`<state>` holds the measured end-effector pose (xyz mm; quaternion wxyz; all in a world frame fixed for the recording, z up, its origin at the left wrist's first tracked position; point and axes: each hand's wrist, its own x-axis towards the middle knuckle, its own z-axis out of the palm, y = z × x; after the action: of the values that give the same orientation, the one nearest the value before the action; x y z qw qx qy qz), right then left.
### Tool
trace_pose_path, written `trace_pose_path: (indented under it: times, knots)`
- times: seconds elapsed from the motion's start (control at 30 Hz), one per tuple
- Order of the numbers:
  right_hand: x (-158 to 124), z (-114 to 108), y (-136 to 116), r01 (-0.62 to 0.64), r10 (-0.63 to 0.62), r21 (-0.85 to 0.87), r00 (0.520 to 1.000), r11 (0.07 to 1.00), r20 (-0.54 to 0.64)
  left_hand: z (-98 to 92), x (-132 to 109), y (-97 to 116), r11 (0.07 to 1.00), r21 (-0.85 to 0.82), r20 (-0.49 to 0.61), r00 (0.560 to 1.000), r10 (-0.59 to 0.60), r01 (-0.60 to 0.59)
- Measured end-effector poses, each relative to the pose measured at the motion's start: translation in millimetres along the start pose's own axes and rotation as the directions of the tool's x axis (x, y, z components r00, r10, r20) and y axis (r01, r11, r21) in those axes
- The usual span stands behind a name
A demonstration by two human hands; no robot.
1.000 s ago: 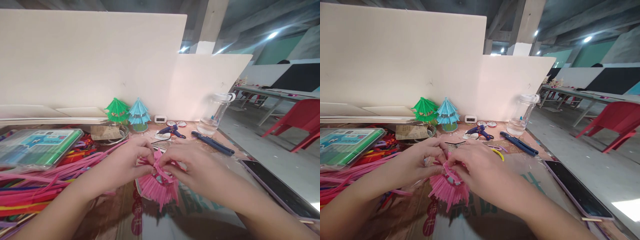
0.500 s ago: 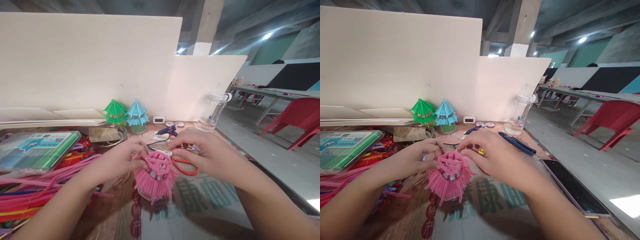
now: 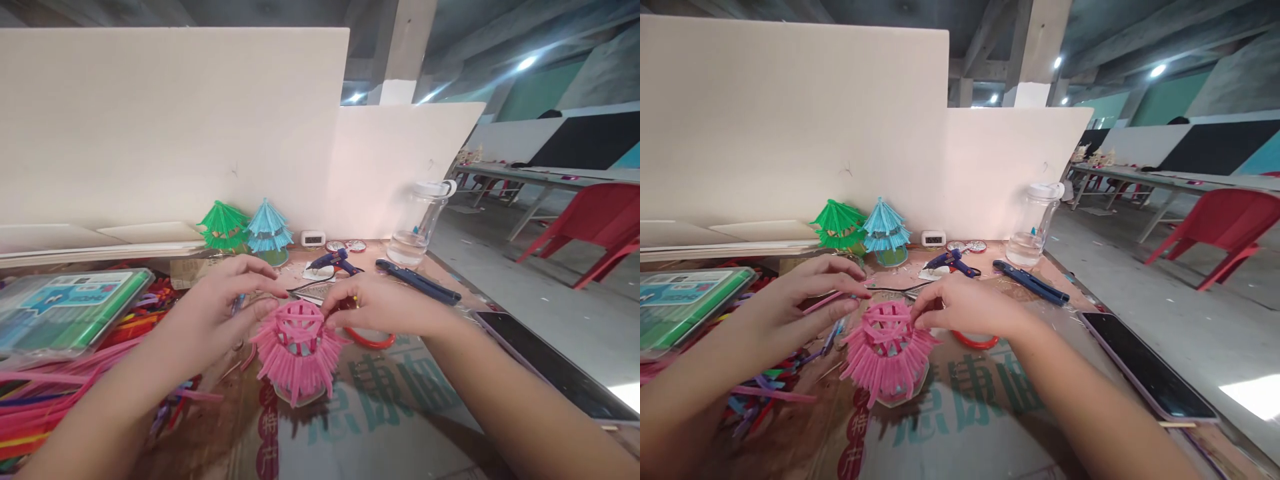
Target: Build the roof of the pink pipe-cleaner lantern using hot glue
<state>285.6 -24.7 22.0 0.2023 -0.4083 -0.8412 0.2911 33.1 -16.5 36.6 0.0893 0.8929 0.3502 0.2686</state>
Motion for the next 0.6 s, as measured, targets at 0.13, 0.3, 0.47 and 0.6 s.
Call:
trace_pose_path:
  times: [0.13, 0.3, 0.47, 0.6]
  knots:
    - [5.7, 3.8, 3.8, -0.021, 0.019, 0.041, 0.999, 0.999, 0.046, 17.4, -1.1, 14.3, 0.992, 0.085, -0.009, 0.995, 0.100, -0.099]
    - [11.0, 6.3, 8.5, -0.043, 0.035, 0.097, 0.996, 0.994, 0.083, 26.6, -0.3, 18.2, 0.985, 0.096, 0.004, 0.989, 0.146, -0.146]
    - [12.4, 7.1, 6.9, -0.032, 0.021, 0.119, 0.996, 0.992, 0.088, 25.8, 0.9, 16.7, 0.986, 0.078, 0.025, 0.989, 0.143, -0.144]
    - [11.8, 8.1, 7.0, -0.021, 0.011, 0.119, 0.996, 0.993, 0.087, 24.5, 0.4, 14.6, 0.986, 0.066, 0.042, 0.987, 0.152, -0.154]
